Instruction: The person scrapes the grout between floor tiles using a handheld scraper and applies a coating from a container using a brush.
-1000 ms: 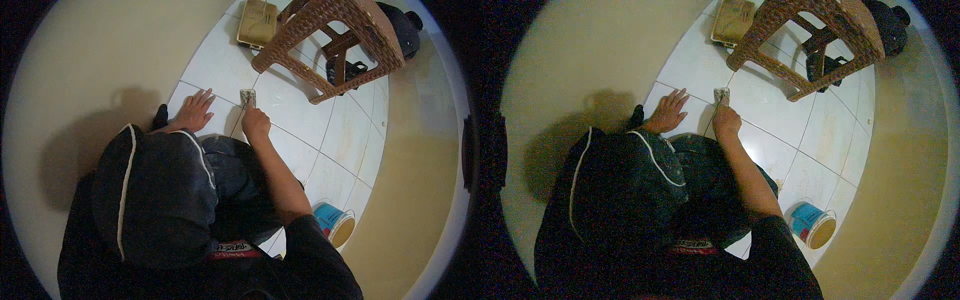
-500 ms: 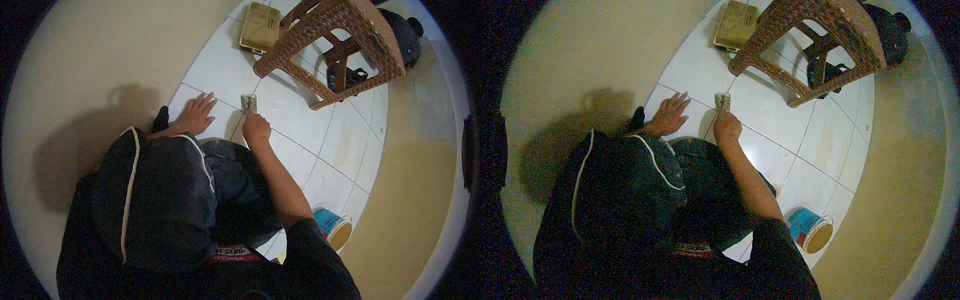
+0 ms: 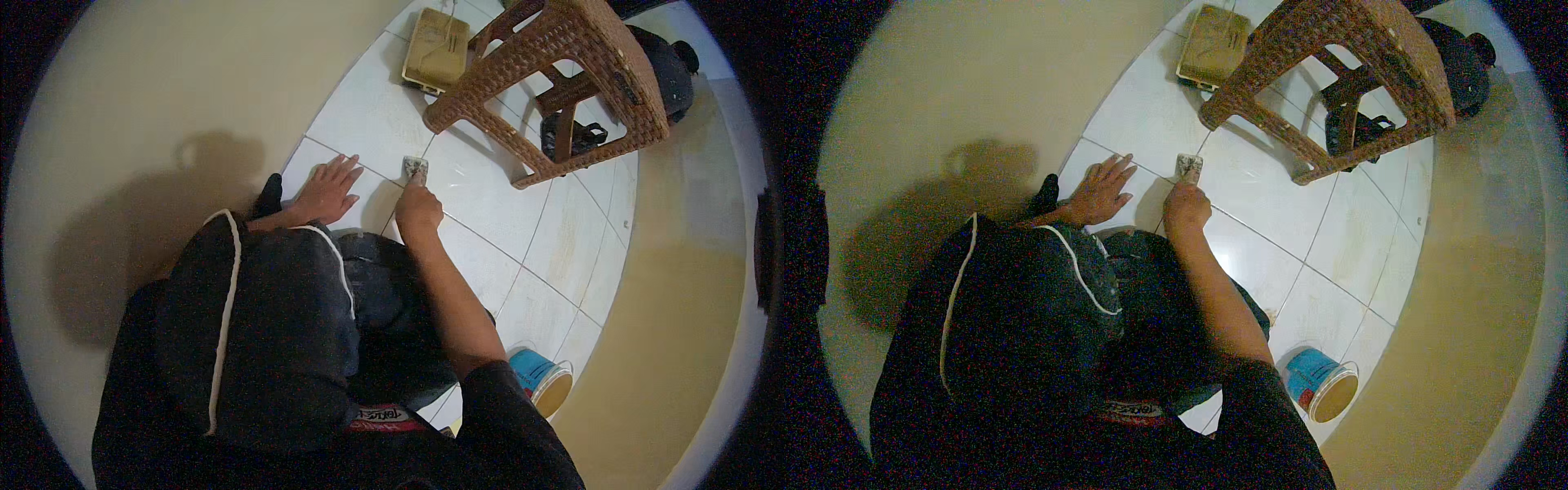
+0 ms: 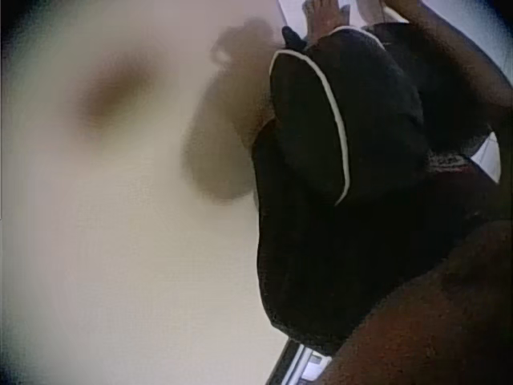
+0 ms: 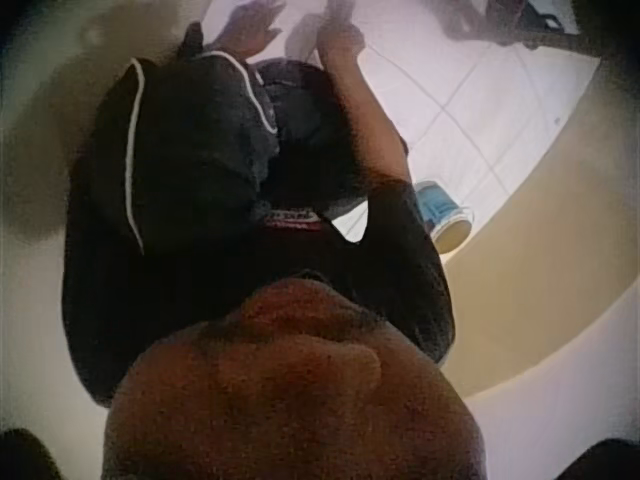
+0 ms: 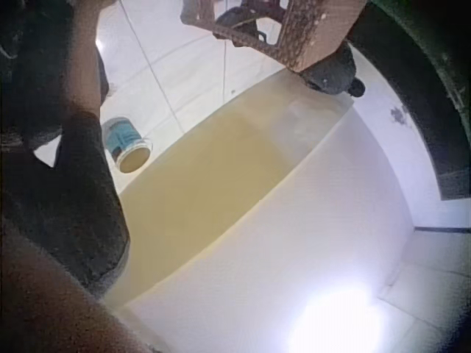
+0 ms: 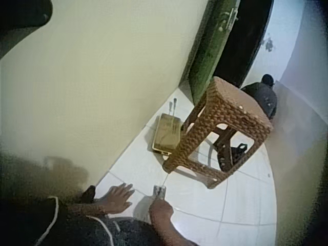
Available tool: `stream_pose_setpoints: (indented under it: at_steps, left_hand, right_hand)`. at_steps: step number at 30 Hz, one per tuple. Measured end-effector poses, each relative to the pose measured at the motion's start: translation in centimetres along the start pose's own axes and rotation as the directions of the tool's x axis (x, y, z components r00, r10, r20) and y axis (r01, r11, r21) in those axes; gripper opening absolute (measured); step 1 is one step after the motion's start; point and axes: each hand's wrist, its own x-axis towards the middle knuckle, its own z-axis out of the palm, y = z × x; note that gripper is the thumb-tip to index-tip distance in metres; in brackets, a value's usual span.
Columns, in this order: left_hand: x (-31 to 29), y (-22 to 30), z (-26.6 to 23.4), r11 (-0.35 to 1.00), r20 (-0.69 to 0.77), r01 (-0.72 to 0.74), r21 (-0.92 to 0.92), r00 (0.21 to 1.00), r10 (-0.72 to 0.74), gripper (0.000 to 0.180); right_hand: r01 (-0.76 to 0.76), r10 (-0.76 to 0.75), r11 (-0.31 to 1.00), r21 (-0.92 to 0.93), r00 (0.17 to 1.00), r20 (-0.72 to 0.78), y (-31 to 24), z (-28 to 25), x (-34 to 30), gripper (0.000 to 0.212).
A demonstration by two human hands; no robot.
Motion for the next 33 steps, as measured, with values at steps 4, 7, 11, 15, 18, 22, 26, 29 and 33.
stream_pose_setpoints:
  at_steps: [4, 7, 11, 15, 18, 22, 26, 29, 33]
  left_hand:
    - [0.6, 0.4, -0.1, 0.999, -0.012, -0.041, -0.010, 0.999, 0.041, 0.062]
    - [0.0, 0.1, 0.1, 0.999, -0.024, -0.036, 0.016, 0.999, 0.036, 0.061]
    - [0.7, 0.7, 0.1, 0.999, 0.001, -0.047, 0.024, 0.999, 0.047, 0.059]
    - [0.1, -0.1, 0.0, 0.999, 0.016, -0.024, 0.026, 1.000, 0.024, 0.059]
    - [0.8, 0.4, 0.4, 0.999, 0.022, -0.042, 0.033, 0.999, 0.041, 0.060]
    - [0.4, 0.3, 0.2, 1.000, 0.039, -0.005, 0.016, 0.999, 0.005, 0.059]
    - [0.4, 0.4, 0.0, 0.998, -0.027, -0.052, -0.032, 0.998, 0.051, 0.061]
    - [0.6, 0.5, 0.2, 0.997, -0.023, -0.063, -0.039, 0.998, 0.062, 0.060]
    - [0.0, 0.0, 0.2, 0.999, 0.031, -0.031, 0.013, 0.999, 0.031, 0.059]
  right_hand:
    - [-0.041, 0.040, 0.999, -0.001, 0.997, 0.072, 1.2, -0.3, 2.3, 0.035]
    - [-0.085, 0.087, 0.995, 0.058, 0.995, -0.037, -0.1, 0.2, 0.2, 0.029]
    - [-0.073, 0.073, 0.997, 0.014, 0.997, -0.032, 1.4, 0.4, 1.5, 0.029]
    - [-0.064, 0.067, 0.997, 0.044, 0.995, -0.071, -0.1, 0.5, 0.5, 0.027]
    - [-0.081, 0.080, 0.997, -0.011, 0.996, -0.050, 1.4, 2.1, 1.5, 0.025]
    - [-0.044, 0.044, 0.999, 0.007, 0.989, -0.141, 1.1, 2.6, 2.1, 0.042]
    - [-0.088, 0.078, 0.993, -0.081, 0.991, -0.112, 0.9, 2.9, 1.7, 0.047]
    - [-0.107, 0.108, 0.994, 0.013, 0.980, -0.165, 1.2, 3.6, 1.7, 0.044]
    - [-0.114, 0.109, 0.992, -0.048, 0.989, -0.098, 0.2, 4.1, 0.9, 0.042]
